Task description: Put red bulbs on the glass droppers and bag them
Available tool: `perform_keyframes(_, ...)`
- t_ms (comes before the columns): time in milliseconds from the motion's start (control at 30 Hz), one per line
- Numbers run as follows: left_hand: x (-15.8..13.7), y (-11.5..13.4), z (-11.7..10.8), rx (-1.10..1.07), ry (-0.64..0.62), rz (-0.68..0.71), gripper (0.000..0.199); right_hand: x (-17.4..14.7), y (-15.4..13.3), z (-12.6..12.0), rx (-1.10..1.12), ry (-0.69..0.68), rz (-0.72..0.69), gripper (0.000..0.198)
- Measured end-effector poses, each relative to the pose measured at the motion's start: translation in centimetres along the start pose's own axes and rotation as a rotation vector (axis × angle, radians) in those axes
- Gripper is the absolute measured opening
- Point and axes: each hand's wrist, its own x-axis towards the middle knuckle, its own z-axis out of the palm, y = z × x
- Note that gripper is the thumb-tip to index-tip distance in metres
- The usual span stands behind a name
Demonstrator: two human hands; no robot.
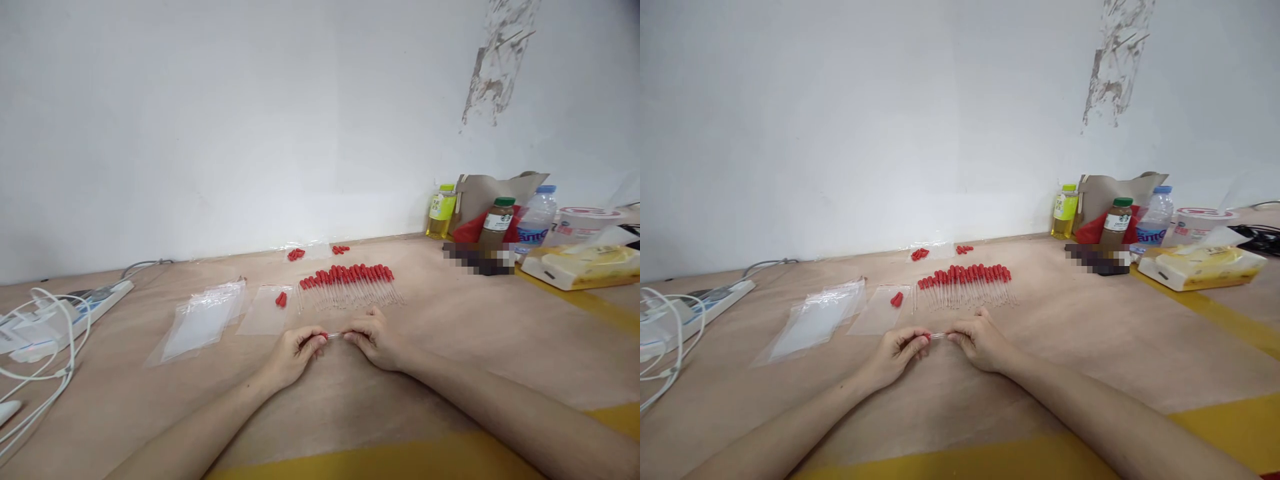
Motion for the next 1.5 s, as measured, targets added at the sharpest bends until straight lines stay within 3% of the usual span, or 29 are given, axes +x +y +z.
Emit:
perform_keyframes(333, -0.3, 0.6, -0.2, 0.273, 0.0, 0.132, 0.024, -0.1, -0.4, -0.3, -0.233, 0.007, -0.077, 0.023)
perform_keyframes(733, -0.2, 0.4, -0.7, 0.434, -0.106, 0.325, 0.023, -0.1, -1.3, 0.8, -0.104, -0.084, -0.024, 0.026)
perform_keyframes(867, 0.2, -0.2, -1.6, 0.365, 0.03, 0.343, 0.022, 0.2, -2.3, -0.1, -0.105, -0.056, 0.041, 0.024)
perform_keyframes(1000, 0.2, -1.0, -2.2, 0.323, 0.129, 0.179, 0.032, 0.6, -1.2, -1.2, -0.049, -0.03, 0.22, 0.018)
perform_keyframes(1133, 0.1, -1.6, -2.1, 0.315, -0.012, 0.104, 0.028, 2.8, 2.0, -1.8, 0.115, 0.017, 0.513, 0.016)
perform_keyframes(1200, 0.1, -1.6, -2.0, 0.333, -0.064, 0.11, 0.028, 4.6, 3.0, -1.7, 0.184, 0.002, 0.583, 0.021)
perform_keyframes(1367, 0.2, -1.6, -1.9, 0.346, -0.069, 0.13, 0.03, 9.6, 2.3, 0.7, 0.017, 0.108, 0.64, 0.021)
perform_keyframes(1500, 0.1, -1.4, -2.0, 0.35, -0.079, 0.145, 0.029, 12.5, 1.6, 3.3, -0.149, 0.11, 0.72, 0.022)
